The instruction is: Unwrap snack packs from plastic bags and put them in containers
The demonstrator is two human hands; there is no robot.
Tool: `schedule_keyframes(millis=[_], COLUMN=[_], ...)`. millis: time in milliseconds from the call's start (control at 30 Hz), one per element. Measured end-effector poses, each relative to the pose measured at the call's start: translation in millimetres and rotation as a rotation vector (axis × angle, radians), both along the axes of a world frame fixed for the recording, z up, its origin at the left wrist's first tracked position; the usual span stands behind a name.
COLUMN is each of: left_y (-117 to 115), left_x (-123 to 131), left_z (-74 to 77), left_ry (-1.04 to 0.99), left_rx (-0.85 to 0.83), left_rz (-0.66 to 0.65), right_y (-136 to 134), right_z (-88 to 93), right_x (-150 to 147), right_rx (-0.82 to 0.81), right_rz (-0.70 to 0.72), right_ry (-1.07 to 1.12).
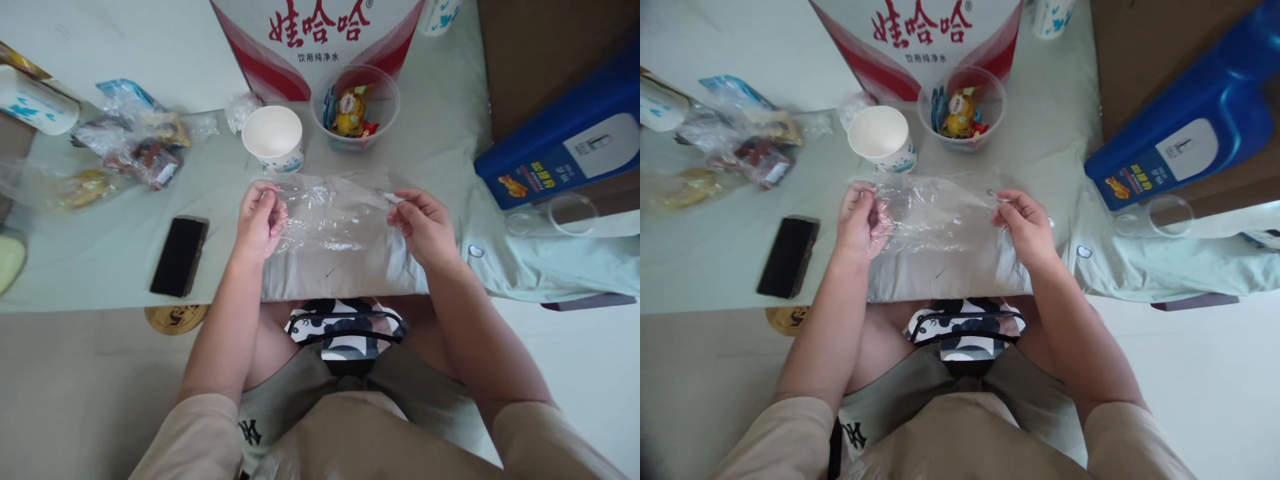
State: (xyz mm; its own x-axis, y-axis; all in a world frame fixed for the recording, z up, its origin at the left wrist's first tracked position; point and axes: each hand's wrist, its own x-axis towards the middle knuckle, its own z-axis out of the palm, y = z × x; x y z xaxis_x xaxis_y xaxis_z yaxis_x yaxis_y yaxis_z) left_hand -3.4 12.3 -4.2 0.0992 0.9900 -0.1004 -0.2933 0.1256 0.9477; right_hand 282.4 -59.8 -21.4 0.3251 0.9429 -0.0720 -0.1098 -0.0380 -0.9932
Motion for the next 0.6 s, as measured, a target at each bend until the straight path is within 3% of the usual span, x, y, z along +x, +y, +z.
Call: schedule_keyframes(millis=[167,333,600], left_y=[7,10,5], left_x=[-6,-6,-6], left_z=[-8.8,-16.8,-11.6], left_ry=[0.09,0.143,0.249], left_rx=[-0.002,-0.04,0.003], left_rz=[0.001,-0.037,-0.093], right_y=[-2,-7,-4], right_z=[14.6,19.2,13.3], right_x=[3,4,9], right_rx=[0.098,0.135,-0.145], right_rz=[-0.129,-0.102,0.018], right_ry=[-0.185,-0.281,-0.083])
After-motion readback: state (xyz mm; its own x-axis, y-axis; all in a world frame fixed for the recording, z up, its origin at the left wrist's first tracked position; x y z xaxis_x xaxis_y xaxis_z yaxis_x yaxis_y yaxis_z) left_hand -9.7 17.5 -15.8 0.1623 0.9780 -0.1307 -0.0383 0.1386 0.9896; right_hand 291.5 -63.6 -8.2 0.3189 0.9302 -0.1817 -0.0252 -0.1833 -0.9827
